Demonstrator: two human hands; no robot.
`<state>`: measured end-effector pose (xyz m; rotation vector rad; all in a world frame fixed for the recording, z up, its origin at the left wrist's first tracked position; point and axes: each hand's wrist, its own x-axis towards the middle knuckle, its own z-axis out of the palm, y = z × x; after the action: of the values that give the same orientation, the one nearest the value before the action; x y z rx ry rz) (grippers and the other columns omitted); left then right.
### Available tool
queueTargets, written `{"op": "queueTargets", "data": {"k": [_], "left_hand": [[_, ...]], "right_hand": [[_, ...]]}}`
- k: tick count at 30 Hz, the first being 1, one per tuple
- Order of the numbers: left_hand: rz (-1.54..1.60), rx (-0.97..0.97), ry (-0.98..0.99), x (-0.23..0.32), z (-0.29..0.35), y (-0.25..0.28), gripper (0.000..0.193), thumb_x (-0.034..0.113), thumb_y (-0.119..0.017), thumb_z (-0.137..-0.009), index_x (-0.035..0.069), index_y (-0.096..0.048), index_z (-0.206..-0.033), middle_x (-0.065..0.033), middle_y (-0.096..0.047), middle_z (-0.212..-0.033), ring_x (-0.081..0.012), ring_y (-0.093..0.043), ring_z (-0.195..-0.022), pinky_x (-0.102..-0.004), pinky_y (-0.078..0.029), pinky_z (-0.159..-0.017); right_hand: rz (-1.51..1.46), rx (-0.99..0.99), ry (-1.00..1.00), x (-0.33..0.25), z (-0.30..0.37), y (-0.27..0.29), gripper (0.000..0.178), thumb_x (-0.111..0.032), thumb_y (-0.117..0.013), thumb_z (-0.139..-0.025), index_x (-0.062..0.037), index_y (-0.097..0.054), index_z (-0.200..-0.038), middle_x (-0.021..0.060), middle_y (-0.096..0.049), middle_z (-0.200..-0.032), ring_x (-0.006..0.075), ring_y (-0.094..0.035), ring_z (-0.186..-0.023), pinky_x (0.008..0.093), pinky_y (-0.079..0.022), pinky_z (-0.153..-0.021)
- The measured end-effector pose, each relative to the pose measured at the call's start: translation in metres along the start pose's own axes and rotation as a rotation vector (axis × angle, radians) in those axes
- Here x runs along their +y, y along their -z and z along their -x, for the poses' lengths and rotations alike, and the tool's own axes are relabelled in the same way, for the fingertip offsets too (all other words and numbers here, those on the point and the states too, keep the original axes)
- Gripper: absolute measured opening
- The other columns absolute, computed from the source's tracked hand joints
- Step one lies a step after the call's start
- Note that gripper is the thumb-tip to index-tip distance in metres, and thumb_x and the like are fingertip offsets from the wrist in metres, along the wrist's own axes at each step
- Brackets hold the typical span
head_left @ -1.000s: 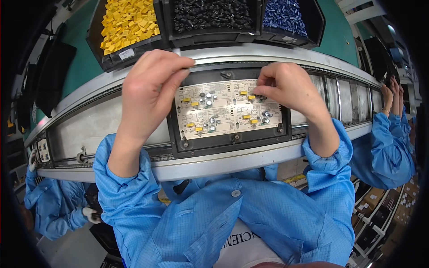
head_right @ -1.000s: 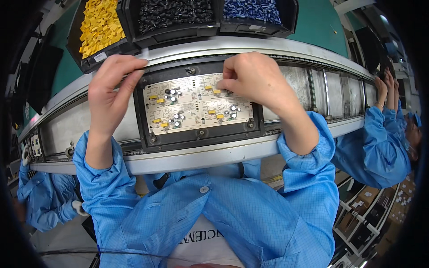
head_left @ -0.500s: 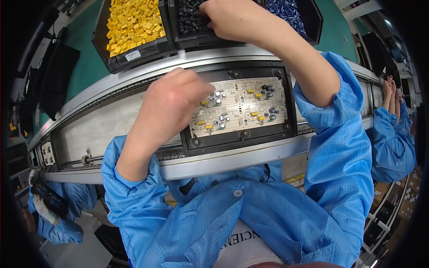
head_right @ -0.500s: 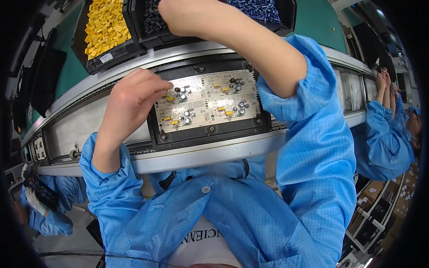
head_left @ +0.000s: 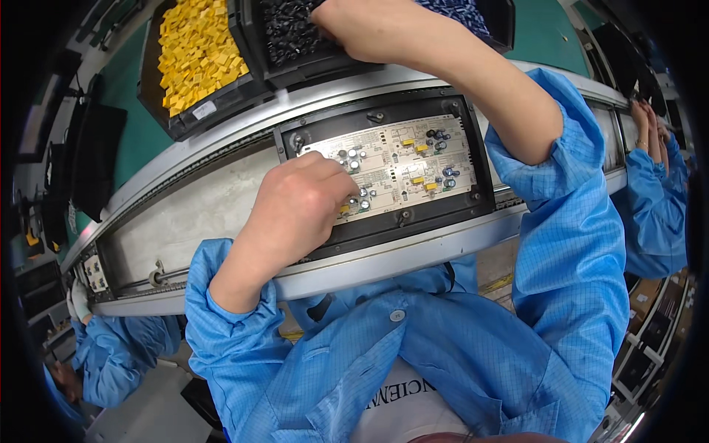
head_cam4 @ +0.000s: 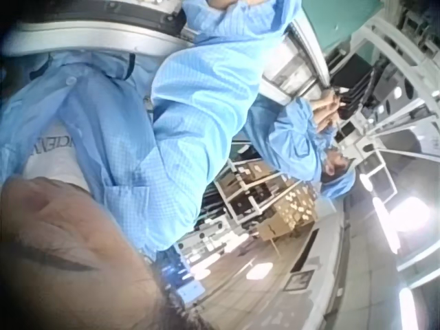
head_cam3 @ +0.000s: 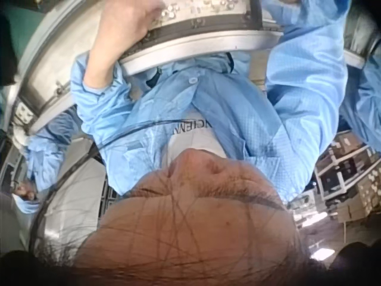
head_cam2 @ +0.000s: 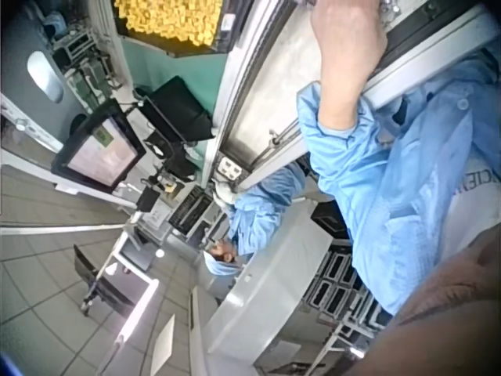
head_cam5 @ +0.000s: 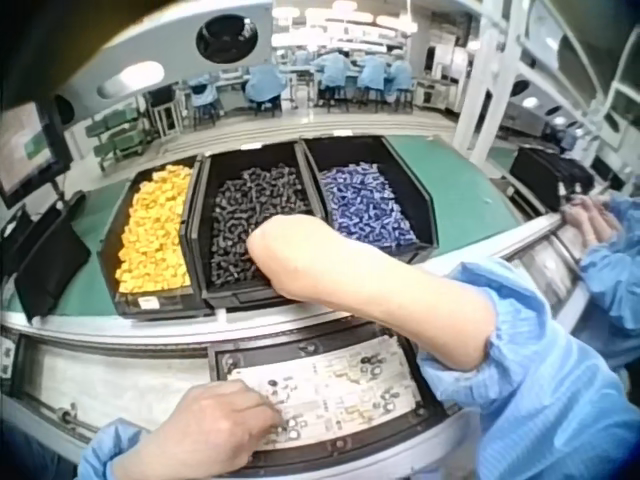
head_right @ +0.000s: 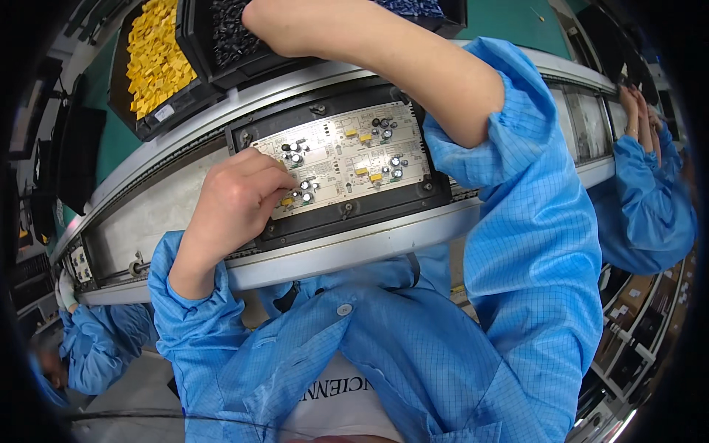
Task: Manually placing small electronic components onto a printed circuit board at an assembly station.
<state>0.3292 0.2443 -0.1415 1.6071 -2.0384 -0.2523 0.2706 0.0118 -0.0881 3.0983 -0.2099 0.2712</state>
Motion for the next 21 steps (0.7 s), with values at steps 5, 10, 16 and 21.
{"op": "queueTargets", "data": {"k": [5,10,16,21], "left_hand": [[-0.006,-0.001,-0.031,-0.002,-0.006,-0.009,0.019,-0.001,-0.068,-0.065,0.006,-0.067,-0.083,-0.0084,-0.064,-0.079,-0.0289,-0.062,-0.079,-0.0403,-0.051,-0.069],[0.021,0.023,-0.025,-0.010,0.004,-0.003,0.023,-0.001,-0.070,-0.067,0.007,-0.069,-0.089,-0.0084,-0.065,-0.078,-0.0283,-0.063,-0.078,-0.0399,-0.051,-0.069],[0.005,0.012,0.012,-0.012,0.006,-0.003,0.028,-0.001,-0.074,-0.069,0.007,-0.070,-0.095,-0.0083,-0.065,-0.076,-0.0285,-0.063,-0.076,-0.0393,-0.050,-0.069],[0.028,0.018,0.054,-0.010,0.007,-0.004,0.030,-0.003,-0.074,-0.070,0.007,-0.069,-0.098,-0.0093,-0.064,-0.076,-0.0290,-0.062,-0.076,-0.0404,-0.050,-0.068]], "right_hand": [[-0.003,-0.050,-0.020,0.003,-0.004,-0.009,0.016,-0.007,-0.060,-0.078,-0.0004,-0.074,-0.082,0.0222,-0.071,-0.086,0.0379,-0.071,-0.085,0.0441,-0.058,-0.075],[0.003,-0.015,0.018,-0.014,-0.010,0.004,0.014,-0.007,-0.061,-0.079,-0.0011,-0.073,-0.083,0.0205,-0.072,-0.087,0.0370,-0.071,-0.084,0.0445,-0.058,-0.072],[0.343,0.157,-0.320,-0.050,-0.001,0.012,0.008,-0.004,-0.061,-0.082,0.0021,-0.065,-0.083,0.0208,-0.069,-0.086,0.0394,-0.069,-0.081,0.0441,-0.056,-0.073],[-0.406,0.225,-0.044,-0.013,0.025,0.020,0.013,-0.008,-0.066,-0.081,0.0002,-0.070,-0.091,0.0238,-0.068,-0.093,0.0406,-0.067,-0.088,0.0439,-0.054,-0.078]]}}
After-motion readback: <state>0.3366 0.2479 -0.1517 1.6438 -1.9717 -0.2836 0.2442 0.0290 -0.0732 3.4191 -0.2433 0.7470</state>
